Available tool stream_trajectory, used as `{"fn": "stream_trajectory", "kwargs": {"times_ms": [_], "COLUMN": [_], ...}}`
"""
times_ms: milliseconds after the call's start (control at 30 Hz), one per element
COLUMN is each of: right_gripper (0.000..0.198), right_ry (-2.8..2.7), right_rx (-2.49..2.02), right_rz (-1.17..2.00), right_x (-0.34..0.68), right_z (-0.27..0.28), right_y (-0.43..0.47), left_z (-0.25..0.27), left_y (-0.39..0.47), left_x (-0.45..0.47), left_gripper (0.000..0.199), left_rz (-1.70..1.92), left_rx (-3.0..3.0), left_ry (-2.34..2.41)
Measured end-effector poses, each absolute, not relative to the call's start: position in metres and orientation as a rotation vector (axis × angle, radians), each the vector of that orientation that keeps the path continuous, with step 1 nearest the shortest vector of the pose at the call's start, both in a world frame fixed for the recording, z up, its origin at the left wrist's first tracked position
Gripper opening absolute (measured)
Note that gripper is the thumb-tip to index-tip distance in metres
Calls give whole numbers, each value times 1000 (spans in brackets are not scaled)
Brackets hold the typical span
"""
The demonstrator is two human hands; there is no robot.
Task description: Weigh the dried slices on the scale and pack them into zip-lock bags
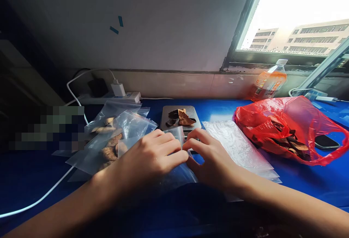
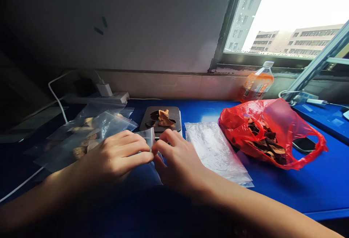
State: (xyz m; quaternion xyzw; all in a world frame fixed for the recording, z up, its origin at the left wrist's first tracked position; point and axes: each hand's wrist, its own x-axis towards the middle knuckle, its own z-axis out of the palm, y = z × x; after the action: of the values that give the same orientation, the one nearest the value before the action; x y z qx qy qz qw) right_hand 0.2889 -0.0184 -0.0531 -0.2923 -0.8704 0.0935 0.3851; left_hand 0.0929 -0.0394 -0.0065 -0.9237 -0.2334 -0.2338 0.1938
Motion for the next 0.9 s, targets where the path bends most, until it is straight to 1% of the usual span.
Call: {"fn": "stream_trajectory", "kwargs": {"times_ms": [67,100,167,267,300,333,367,400,500,533,567,667,767,833,900], "right_gripper": [3,6,26,69,77,80,80,79,81,82,82,82,78,68,49], "right_ry": [-2287,-2327,-2424,-2525,-2537,-2533,-2515,-2486,-2402,-2393,-2396,-2414,-2400,-2363,-2260], "right_rx": [-734,-733,-736,-711,-696,-679,-665,-657,-643,-637,-633,-622,-596,-569,-598], "right_rz": [306,336,357,327,331,346,366,382,378,374,378,425,438,412,344], "right_x": [291,292,296,301,302,302,302,301,299,298,297,297,297,297,296], "right_z": [-52,-51,-48,-43,-41,-41,-40,-40,-41,-42,-42,-45,-46,-46,-44], "right_y": [-18,-17,-17,-18,-19,-20,-20,-21,-19,-17,-16,-13,-14,-13,-8], "left_z": [-6,-6,-4,0,0,1,1,1,-3,-4,-6,-11,-12,-11,-9], "left_y": [-40,-40,-41,-45,-48,-50,-52,-54,-58,-59,-58,-56,-54,-53,-53], "left_x": [94,94,94,92,92,92,92,92,94,95,96,97,97,95,93], "left_gripper": [28,28,30,26,23,19,16,23,79,92,98,97,97,96,95], "left_rz": [-649,-642,-628,-620,-629,-652,-682,-713,-688,-633,-574,-452,-470,-514,-585], "left_rx": [-2586,-2583,-2597,-2660,-2680,-2695,-2704,-2712,-2771,-2799,-2824,-2888,-2916,-2917,-2898], "left_ry": [-639,-637,-652,-737,-775,-813,-851,-887,-997,-1032,-1065,-1151,-1219,-1234,-1238]}}
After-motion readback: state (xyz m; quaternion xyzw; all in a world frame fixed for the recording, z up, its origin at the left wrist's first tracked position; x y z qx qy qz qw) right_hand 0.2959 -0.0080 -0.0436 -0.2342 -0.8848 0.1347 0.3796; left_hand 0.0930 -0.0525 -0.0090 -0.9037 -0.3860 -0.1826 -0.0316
